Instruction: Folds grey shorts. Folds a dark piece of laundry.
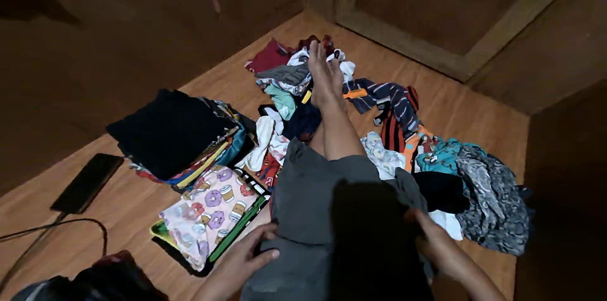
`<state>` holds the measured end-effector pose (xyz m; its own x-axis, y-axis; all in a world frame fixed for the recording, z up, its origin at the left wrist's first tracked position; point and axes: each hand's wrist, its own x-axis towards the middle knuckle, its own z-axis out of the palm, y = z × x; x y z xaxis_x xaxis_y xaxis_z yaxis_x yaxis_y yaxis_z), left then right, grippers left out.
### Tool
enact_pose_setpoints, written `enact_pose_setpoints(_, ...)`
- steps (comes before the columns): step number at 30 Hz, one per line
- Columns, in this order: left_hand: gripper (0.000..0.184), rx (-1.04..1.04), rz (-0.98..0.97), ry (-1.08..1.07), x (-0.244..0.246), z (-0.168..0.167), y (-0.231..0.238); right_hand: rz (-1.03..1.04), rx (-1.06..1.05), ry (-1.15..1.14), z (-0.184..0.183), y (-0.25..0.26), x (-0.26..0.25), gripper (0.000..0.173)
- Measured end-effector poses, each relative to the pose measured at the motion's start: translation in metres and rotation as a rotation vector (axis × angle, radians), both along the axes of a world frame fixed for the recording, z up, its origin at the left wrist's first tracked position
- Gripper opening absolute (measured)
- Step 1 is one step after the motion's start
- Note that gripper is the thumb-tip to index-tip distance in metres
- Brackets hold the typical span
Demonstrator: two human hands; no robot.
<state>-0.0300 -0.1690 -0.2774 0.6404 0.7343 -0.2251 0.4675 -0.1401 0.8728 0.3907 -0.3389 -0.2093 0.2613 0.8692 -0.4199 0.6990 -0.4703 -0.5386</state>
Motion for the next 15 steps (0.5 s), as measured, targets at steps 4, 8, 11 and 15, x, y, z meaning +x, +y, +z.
enact_pose_setpoints(4,0.029,0.103,0.009,-0.028,0.004,0.003,0.017,-0.058,0.159,-0.028,-0.012,-0.014,0.022,0.018)
enact_pose_setpoints(8,0.053,-0.068,0.13,0.03,0.009,0.007,0.057,-0.179,0.268,-0.127,-0.015,0.022,0.052,0.026)
enact_pose_setpoints(11,0.044,-0.17,0.228,0.159,0.04,-0.006,0.091,-0.103,0.21,0.058,-0.033,0.078,0.062,0.053)
enact_pose_setpoints(15,0.053,-0.144,0.218,0.394,0.094,-0.029,0.129,-0.199,0.124,0.59,-0.068,0.133,0.055,0.063)
